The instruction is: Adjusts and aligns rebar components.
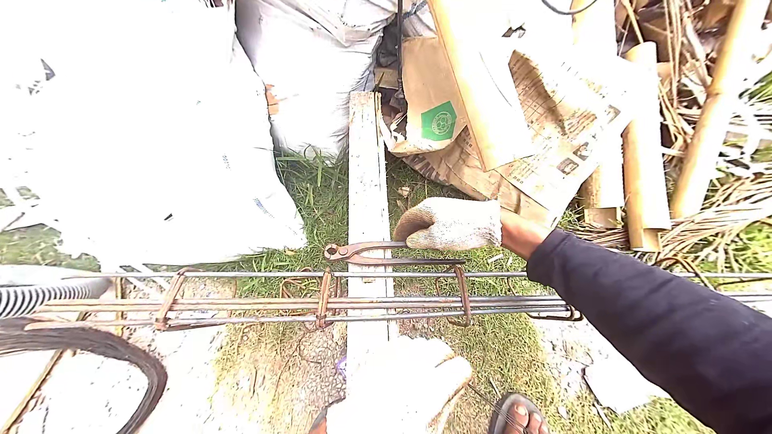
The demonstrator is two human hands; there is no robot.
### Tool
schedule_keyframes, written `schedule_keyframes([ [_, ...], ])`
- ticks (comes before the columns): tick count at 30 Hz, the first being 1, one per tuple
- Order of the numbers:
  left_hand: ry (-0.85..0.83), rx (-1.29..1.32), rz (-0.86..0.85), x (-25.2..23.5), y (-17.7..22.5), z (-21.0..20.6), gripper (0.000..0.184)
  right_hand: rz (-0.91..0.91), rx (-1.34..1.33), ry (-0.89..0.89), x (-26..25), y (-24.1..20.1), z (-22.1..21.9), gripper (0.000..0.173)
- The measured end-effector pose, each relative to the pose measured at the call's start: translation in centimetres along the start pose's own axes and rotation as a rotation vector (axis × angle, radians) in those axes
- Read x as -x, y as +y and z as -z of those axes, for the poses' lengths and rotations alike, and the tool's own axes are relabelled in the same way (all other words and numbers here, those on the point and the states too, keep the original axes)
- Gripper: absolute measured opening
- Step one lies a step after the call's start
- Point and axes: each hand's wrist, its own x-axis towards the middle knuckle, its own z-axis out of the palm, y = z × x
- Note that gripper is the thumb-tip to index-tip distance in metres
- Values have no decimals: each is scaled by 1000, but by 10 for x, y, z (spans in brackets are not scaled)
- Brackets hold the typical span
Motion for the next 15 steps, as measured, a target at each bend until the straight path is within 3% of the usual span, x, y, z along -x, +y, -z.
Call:
schedule_keyframes([
  [15,23,-43,-9,1,-3,-3,18,-18,-45,-7,2,-3,4,19],
])
